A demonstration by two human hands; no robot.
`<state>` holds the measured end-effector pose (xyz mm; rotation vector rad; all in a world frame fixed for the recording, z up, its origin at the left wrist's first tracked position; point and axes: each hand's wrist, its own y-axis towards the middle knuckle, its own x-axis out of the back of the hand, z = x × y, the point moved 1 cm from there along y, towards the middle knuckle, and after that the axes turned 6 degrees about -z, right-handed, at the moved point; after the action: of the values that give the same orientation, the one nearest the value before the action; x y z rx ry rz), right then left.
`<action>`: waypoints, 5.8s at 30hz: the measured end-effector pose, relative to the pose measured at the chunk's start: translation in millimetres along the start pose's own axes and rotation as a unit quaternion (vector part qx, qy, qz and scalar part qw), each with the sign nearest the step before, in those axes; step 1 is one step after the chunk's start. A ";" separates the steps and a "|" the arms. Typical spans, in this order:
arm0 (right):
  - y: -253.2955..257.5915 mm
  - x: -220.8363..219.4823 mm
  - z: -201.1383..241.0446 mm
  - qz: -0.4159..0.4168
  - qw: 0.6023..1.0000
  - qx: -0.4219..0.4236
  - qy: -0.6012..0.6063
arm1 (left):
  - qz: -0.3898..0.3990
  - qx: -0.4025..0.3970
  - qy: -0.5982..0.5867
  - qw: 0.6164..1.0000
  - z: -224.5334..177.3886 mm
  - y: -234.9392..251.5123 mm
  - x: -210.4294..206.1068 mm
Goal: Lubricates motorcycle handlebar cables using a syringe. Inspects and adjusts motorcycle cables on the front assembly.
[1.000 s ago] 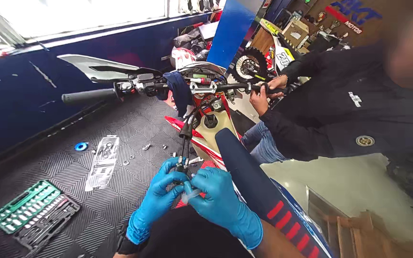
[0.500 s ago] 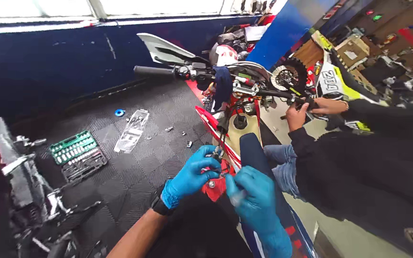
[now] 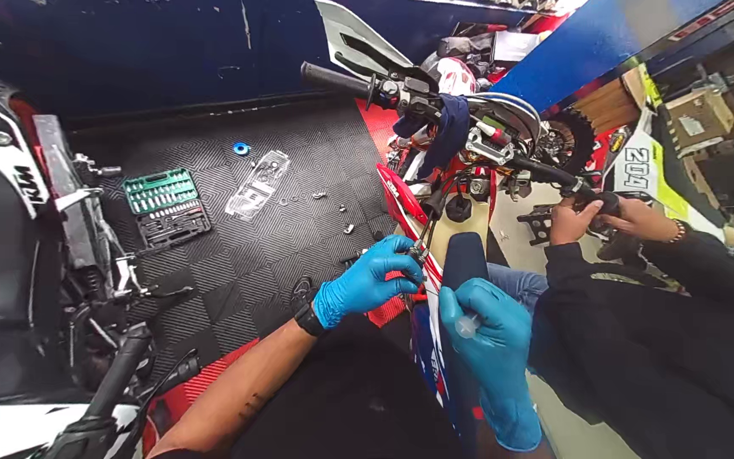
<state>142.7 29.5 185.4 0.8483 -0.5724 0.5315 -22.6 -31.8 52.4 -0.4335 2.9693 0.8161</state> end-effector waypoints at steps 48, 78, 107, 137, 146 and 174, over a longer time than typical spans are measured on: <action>70.4 45.1 21.8 -0.094 0.883 -0.059 0.457 | 0.013 -0.004 -0.034 0.999 2.2 1.8 -12.0; 65.2 15.2 16.1 -0.057 0.776 -0.139 0.613 | 0.014 -0.044 -0.022 0.999 5.9 7.3 -10.5; 60.3 25.1 12.9 -0.103 0.766 -0.147 0.618 | -0.006 -0.010 -0.063 0.998 5.6 7.1 -4.3; 61.1 22.9 16.6 -0.089 0.759 -0.147 0.628 | -0.004 -0.016 -0.067 0.998 6.5 8.0 -1.2; 62.2 22.5 15.8 -0.086 0.766 -0.145 0.620 | -0.006 -0.009 -0.069 0.998 6.1 8.1 -1.0; -5.2 3.0 -11.9 0.088 0.996 -0.025 -0.020 | 0.016 -0.040 -0.020 0.999 5.0 10.9 -0.9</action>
<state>151.3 36.8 178.3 0.7659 -0.6974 0.6584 -25.0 -20.1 53.6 -0.3691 2.9212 0.9376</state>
